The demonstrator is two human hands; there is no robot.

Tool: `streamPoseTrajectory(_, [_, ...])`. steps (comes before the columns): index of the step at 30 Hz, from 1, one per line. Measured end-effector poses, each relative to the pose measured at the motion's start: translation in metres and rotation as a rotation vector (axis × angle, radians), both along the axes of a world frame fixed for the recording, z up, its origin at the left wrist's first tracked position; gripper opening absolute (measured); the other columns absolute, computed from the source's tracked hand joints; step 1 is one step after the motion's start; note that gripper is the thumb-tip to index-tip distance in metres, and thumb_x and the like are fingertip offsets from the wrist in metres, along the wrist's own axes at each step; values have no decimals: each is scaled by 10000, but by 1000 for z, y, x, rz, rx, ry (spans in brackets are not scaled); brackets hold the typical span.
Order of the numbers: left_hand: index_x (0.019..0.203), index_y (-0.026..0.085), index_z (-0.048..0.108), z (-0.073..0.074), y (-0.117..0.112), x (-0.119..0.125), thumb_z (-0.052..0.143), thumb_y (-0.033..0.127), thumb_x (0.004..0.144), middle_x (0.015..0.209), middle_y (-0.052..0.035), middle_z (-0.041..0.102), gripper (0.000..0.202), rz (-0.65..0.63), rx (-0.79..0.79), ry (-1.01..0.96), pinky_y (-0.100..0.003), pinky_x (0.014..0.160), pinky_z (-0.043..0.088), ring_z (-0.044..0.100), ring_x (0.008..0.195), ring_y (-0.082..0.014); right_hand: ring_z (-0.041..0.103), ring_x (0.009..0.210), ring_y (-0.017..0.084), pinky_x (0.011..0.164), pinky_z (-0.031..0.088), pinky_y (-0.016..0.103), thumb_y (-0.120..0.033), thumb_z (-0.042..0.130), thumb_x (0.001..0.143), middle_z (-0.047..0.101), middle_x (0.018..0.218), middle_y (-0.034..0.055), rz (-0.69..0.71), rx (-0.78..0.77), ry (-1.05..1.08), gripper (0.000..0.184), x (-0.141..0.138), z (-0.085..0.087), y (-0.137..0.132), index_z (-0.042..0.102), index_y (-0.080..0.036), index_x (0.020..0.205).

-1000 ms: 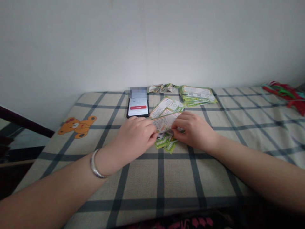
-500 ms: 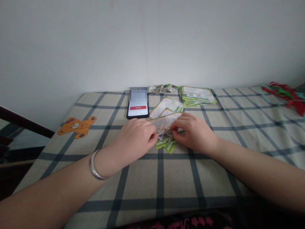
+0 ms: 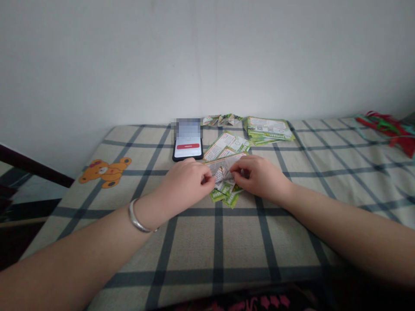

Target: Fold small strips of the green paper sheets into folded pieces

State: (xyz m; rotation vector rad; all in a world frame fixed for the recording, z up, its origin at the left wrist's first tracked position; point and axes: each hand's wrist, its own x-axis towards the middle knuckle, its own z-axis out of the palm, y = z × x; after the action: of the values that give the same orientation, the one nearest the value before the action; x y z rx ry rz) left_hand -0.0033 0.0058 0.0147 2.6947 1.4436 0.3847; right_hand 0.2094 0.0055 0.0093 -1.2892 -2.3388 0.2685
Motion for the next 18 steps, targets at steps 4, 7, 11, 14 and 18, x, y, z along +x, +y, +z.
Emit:
streamPoseTrajectory(4, [649, 174, 617, -1, 1, -1, 538, 263, 833, 633, -29, 605, 220, -31, 4, -24, -306, 628, 374, 531, 686, -179, 533, 690, 124, 638, 413, 249, -139, 582, 769, 625, 776, 30, 117, 29, 64, 169, 2, -4, 3, 706, -158, 883])
streamPoseTrajectory(7, [630, 171, 599, -1, 0, -2, 537, 255, 830, 632, -27, 597, 226, -61, 26, -23, -303, 620, 369, 525, 678, -174, 560, 788, 151, 746, 436, 283, -155, 593, 793, 633, 803, 44, 207, 38, 83, 143, 2, -7, 6, 708, -157, 878])
streamPoseTrajectory(11, [617, 170, 580, 0, -1, -3, 536, 237, 826, 640, -23, 596, 223, -92, 70, -5, -299, 609, 362, 515, 658, -161, 559, 780, 146, 782, 426, 307, -206, 600, 834, 629, 778, 26, 248, -23, 85, 91, 0, -6, 9, 683, -173, 817])
streamPoseTrajectory(14, [622, 169, 576, 1, -2, -3, 535, 234, 831, 651, -25, 603, 223, -93, 100, 22, -301, 612, 367, 521, 661, -160, 547, 767, 141, 771, 417, 303, -204, 605, 832, 621, 771, 18, 242, -33, 71, 71, -1, -5, 9, 667, -174, 815])
streamPoseTrajectory(18, [651, 168, 596, 1, -5, -3, 537, 232, 841, 675, -32, 622, 209, -100, 138, 81, -312, 627, 387, 543, 680, -170, 546, 774, 143, 776, 418, 304, -206, 607, 829, 620, 778, 19, 238, -26, 67, 67, -1, -3, 8, 665, -175, 833])
